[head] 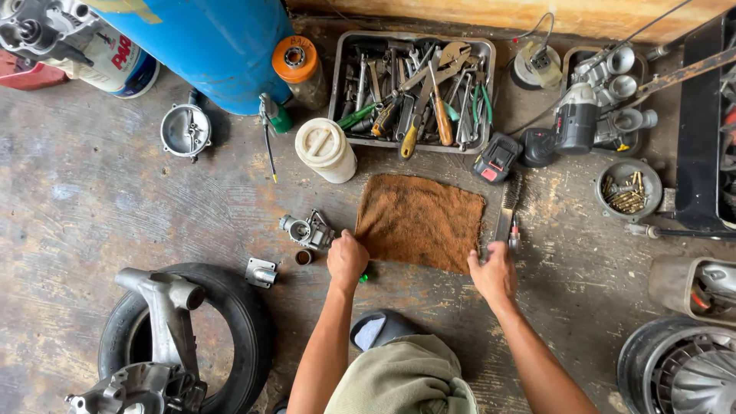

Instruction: Disassembling, cleaning, and inspecting motorcycle engine components on a workshop floor

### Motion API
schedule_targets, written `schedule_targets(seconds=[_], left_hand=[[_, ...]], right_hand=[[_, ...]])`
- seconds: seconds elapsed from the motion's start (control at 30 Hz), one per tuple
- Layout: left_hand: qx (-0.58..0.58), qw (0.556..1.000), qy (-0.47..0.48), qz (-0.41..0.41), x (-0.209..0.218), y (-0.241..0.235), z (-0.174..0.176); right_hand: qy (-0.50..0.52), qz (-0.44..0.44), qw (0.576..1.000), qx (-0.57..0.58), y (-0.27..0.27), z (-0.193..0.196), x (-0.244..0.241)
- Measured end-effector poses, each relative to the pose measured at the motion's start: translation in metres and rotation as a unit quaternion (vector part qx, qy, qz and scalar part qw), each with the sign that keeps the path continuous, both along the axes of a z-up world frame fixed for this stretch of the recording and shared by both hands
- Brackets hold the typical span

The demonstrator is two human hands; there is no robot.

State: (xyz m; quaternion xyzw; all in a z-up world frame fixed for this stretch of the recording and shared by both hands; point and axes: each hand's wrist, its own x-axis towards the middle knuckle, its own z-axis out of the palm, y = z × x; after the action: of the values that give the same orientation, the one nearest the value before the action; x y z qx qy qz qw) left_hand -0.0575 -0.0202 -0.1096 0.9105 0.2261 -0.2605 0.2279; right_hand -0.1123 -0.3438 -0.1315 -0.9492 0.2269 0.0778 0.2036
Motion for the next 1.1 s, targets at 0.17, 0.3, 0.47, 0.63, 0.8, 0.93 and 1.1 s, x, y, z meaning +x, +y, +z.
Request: schedule_targets(seconds=[0.17, 0.3, 0.47, 0.63, 0.8, 0.93, 1.1], left_hand=[[0.025, 0.998, -0.047, -0.022, 0.007, -0.013, 0.042], [0.103, 0.920, -0.374, 0.060, 0.042, -0.009, 0.080], [0.043, 0.922, -0.383, 0.028, 0.116, 0.017, 0.128], [0.083, 0.962, -0.253, -0.060, 0.160, 0.043, 0.116], [0.045, 0.954, -0.281, -0.097, 0.149, 0.047, 0.117], [0.040, 0.946, -0.277, -0.162, 0.128, 0.031, 0.173], [0.010, 0.910, -0.253, -0.327, 0.108, 0.000, 0.223]], right_hand=[[-0.140, 0.106, 0.984, 0.044, 0.019, 0.023, 0.017], [-0.239, 0.165, 0.956, 0.042, 0.037, 0.014, 0.038], [-0.212, 0.186, 0.921, 0.269, 0.095, -0.001, 0.090], [-0.160, 0.250, 0.893, 0.339, 0.160, 0.058, 0.160], [-0.173, 0.326, 0.853, 0.370, 0.209, 0.089, 0.200], [-0.161, 0.322, 0.805, 0.472, 0.210, 0.116, 0.196], [-0.237, 0.360, 0.758, 0.489, 0.151, 0.110, 0.180]])
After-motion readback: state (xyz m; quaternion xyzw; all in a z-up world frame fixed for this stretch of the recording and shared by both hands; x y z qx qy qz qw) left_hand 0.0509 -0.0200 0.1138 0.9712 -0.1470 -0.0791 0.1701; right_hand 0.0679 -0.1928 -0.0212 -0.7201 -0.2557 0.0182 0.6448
